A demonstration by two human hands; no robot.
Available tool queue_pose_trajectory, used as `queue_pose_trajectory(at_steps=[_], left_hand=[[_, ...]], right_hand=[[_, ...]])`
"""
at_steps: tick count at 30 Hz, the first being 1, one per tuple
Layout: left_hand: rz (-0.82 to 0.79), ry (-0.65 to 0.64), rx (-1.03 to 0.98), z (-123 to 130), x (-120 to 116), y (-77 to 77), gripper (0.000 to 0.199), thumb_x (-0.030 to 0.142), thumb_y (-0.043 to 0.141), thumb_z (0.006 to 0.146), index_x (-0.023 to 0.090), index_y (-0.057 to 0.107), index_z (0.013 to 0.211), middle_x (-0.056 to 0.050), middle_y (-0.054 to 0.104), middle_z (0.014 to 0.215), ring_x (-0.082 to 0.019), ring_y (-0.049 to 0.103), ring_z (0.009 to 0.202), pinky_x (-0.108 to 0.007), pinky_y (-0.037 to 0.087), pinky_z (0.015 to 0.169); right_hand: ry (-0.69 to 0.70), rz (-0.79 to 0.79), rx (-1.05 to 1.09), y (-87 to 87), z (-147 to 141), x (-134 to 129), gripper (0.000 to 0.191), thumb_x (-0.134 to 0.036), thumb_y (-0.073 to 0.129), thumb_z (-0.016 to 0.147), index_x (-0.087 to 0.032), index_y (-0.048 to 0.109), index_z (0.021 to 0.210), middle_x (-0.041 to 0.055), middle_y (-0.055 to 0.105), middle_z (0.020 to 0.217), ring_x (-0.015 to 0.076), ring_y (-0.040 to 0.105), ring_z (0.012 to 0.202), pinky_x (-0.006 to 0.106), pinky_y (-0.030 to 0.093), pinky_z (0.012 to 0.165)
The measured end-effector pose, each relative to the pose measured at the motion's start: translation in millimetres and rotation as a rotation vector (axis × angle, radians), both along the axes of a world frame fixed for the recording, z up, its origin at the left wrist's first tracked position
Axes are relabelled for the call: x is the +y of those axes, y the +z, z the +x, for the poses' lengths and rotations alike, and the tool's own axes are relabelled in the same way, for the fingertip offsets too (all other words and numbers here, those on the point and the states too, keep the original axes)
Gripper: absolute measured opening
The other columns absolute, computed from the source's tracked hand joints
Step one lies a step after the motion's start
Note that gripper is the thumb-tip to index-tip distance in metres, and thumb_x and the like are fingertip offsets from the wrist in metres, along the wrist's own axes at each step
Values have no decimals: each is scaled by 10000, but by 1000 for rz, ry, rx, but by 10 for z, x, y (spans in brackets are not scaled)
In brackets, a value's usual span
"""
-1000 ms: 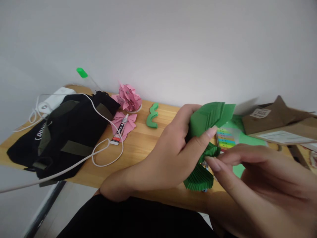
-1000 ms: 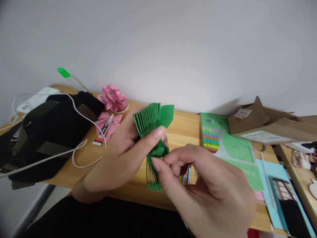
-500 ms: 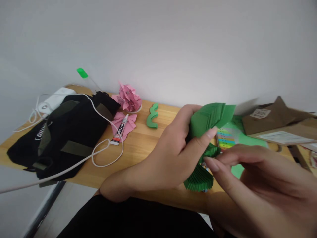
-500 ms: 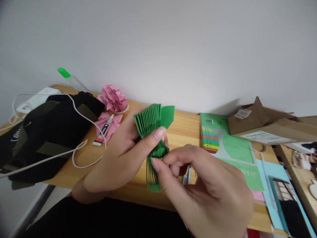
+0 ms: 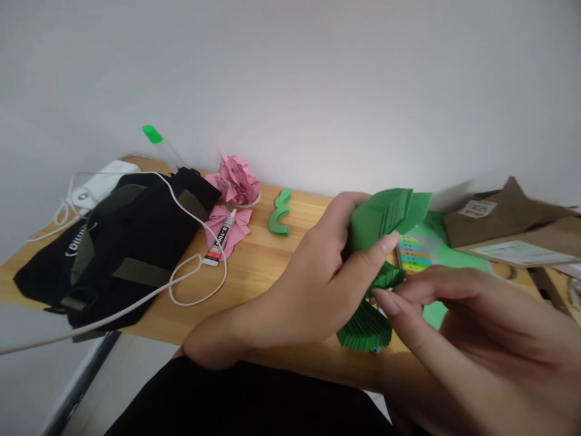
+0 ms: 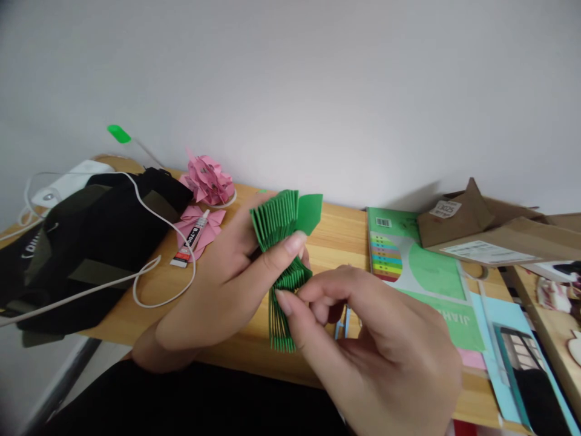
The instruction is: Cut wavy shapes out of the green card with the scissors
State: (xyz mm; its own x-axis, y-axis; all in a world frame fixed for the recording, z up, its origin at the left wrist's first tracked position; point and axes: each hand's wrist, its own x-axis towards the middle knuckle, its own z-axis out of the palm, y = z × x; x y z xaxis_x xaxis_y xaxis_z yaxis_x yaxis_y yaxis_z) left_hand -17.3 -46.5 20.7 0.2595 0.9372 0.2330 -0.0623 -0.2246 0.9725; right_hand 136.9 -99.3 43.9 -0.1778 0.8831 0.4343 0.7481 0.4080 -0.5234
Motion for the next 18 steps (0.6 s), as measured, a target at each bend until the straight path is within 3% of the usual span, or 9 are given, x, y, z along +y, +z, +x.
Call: queue_pose_trajectory(at_steps=[8, 18], left_hand=[[27, 5, 6, 3, -8, -18, 129, 252, 533, 922, 212, 522, 1044, -11, 633, 839, -168, 645, 814, -292, 555, 706], [15, -5, -16, 8, -2, -24, 102, 236, 526, 923, 213, 516, 1022, 6, 608, 818, -137, 618, 778, -266, 534, 709]], right_hand=[[-116, 5, 62, 4, -156, 26, 180, -352, 633, 830, -288, 605, 664, -52, 694, 612, 123, 642, 514, 232, 432, 387], [-104, -19, 36, 33, -113, 13, 181, -382, 622, 839, -301, 605, 678, -55, 699, 615, 132, 642, 502, 254, 437, 388]])
